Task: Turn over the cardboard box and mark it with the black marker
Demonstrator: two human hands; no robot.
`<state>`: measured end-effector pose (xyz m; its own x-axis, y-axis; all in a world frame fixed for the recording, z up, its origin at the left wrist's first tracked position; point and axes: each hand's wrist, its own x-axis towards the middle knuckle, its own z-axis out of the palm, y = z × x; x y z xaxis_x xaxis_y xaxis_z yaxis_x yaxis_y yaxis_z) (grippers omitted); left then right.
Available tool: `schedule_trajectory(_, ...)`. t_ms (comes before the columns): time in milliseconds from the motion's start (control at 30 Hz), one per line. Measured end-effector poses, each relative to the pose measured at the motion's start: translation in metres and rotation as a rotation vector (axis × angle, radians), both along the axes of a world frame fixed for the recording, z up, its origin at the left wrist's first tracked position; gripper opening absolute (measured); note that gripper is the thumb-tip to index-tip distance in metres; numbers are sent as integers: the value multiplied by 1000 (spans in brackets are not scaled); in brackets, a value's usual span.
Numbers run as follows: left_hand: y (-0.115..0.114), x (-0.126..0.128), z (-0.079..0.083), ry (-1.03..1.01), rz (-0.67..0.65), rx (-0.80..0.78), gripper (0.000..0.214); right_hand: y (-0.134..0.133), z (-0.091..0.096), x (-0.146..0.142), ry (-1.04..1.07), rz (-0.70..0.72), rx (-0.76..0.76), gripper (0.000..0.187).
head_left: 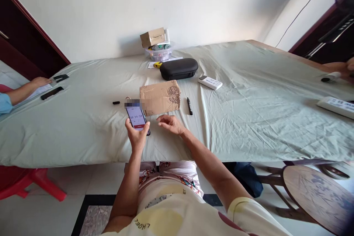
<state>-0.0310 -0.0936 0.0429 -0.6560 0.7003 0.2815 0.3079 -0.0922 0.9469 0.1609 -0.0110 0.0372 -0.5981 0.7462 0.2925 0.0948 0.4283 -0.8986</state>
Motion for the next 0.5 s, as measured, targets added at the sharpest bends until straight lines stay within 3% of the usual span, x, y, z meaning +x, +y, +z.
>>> schedule_trajectory(100, -1, 16, -3, 43, -16, -4, 91, -3, -4, -8, -87, 324, -178, 57)
schedule_trajectory(167, -1, 24, -5, 92, -12, 3, 95, -4, -5, -9, -139, 417, -225, 53)
schedule_trajectory(500, 2, 50, -12, 281, 37, -5, 104, -3, -4, -11, -205, 436, -263, 9)
